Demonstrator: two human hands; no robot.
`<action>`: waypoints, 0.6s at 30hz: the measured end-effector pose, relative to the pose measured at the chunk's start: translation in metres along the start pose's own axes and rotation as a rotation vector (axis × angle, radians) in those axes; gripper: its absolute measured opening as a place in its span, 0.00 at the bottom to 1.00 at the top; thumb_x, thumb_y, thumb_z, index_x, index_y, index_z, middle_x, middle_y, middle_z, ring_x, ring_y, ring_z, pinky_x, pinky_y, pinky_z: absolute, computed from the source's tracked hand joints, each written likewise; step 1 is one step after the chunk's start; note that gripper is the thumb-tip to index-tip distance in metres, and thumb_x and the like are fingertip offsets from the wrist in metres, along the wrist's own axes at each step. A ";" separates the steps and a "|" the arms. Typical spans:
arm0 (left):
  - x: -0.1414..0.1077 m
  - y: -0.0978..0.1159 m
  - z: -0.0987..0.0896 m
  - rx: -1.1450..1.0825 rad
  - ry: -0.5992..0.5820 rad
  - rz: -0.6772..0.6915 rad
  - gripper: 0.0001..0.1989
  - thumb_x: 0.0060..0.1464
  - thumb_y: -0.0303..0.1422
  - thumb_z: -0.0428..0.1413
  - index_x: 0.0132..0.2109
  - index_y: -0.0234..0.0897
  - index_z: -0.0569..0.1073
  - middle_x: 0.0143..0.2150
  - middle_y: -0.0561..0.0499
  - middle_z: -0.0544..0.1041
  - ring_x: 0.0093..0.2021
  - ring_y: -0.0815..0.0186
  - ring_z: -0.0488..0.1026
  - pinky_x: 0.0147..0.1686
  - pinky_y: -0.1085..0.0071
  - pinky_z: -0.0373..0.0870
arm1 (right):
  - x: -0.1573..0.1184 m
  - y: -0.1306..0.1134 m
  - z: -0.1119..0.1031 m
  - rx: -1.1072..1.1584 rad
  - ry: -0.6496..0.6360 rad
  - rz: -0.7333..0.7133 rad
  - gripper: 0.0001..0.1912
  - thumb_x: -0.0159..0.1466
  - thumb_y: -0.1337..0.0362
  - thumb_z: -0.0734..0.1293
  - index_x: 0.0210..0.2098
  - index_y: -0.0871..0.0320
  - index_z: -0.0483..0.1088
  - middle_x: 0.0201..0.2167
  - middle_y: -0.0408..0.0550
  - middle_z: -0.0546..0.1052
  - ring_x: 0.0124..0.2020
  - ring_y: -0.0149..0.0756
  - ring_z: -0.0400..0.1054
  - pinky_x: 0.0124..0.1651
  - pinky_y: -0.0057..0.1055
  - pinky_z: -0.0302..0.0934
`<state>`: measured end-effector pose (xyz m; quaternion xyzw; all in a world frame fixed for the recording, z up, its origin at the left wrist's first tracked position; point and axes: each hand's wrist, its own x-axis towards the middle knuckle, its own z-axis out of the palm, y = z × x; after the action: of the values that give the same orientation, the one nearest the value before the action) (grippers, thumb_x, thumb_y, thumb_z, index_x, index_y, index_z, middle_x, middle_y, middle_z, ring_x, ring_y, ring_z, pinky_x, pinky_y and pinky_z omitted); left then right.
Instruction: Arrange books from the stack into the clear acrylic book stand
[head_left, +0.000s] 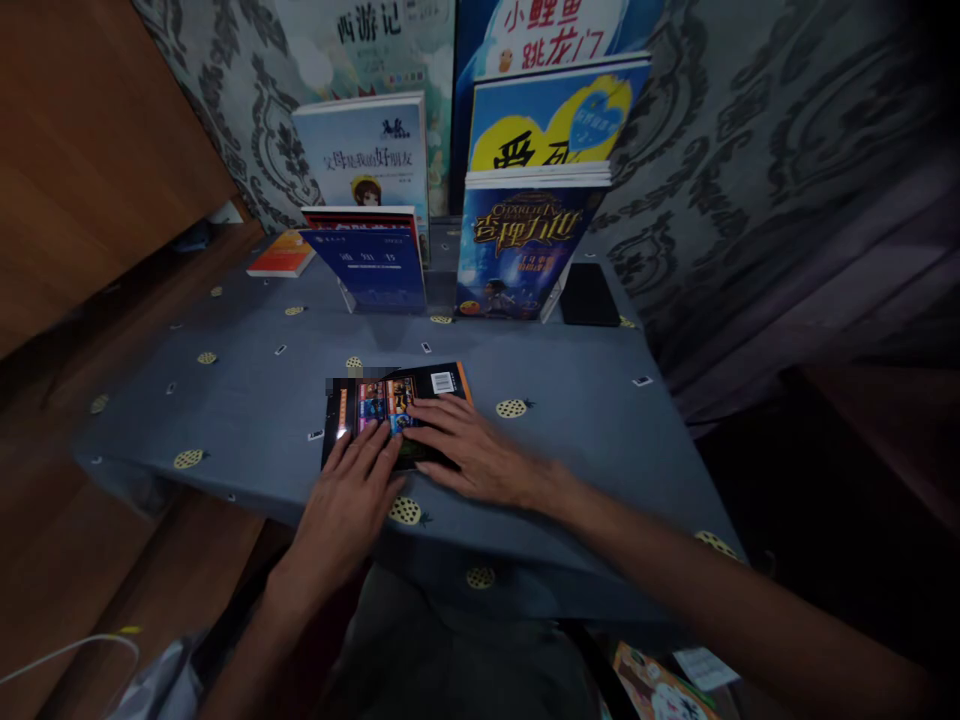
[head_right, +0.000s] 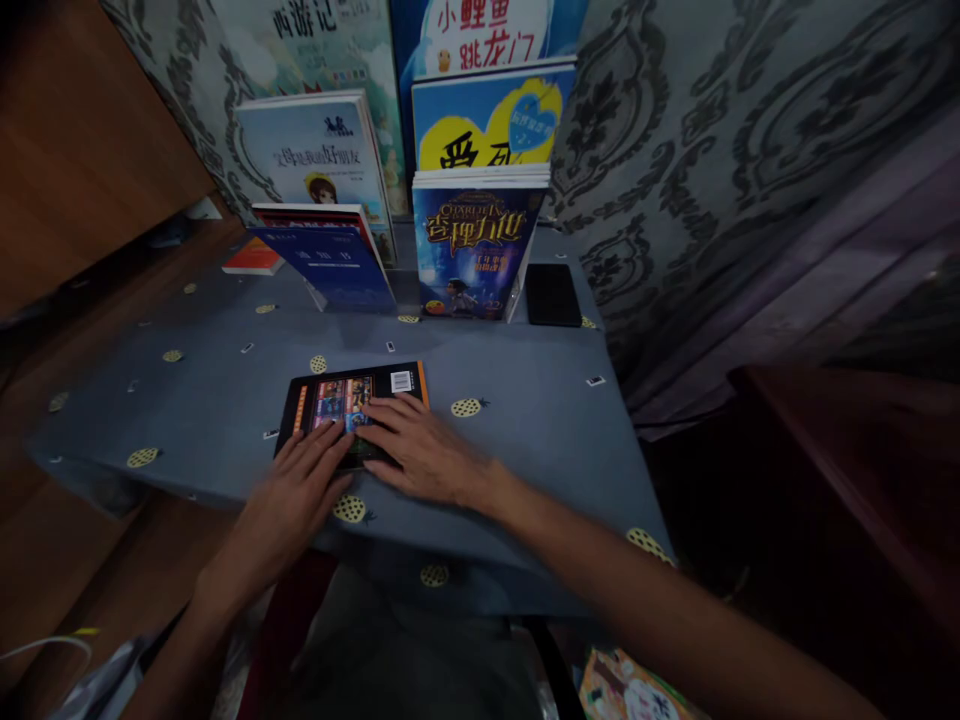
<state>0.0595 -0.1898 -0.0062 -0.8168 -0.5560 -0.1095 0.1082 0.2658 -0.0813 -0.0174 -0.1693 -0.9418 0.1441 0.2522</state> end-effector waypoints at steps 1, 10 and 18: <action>0.001 0.003 0.003 0.004 0.003 -0.006 0.22 0.70 0.37 0.45 0.64 0.32 0.67 0.65 0.38 0.71 0.67 0.52 0.67 0.64 0.49 0.67 | 0.000 0.001 0.002 0.001 -0.012 0.012 0.19 0.69 0.59 0.66 0.57 0.59 0.71 0.63 0.58 0.71 0.66 0.48 0.62 0.68 0.56 0.58; -0.029 -0.005 -0.007 -0.009 0.042 -0.068 0.19 0.70 0.33 0.44 0.62 0.34 0.69 0.64 0.42 0.74 0.65 0.54 0.70 0.61 0.51 0.71 | -0.001 -0.001 -0.005 0.019 -0.087 0.053 0.21 0.70 0.57 0.66 0.59 0.57 0.70 0.65 0.57 0.69 0.68 0.46 0.61 0.70 0.54 0.54; -0.039 0.007 0.000 -0.046 0.143 -0.141 0.18 0.67 0.28 0.47 0.60 0.33 0.72 0.61 0.38 0.75 0.63 0.53 0.72 0.59 0.51 0.74 | 0.069 0.005 0.010 -0.006 -0.276 -0.042 0.22 0.74 0.59 0.58 0.64 0.60 0.66 0.68 0.57 0.66 0.72 0.44 0.54 0.72 0.51 0.50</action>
<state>0.0520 -0.2267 -0.0180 -0.7680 -0.6002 -0.1876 0.1210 0.2050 -0.0516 0.0017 -0.1288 -0.9713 0.1576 0.1227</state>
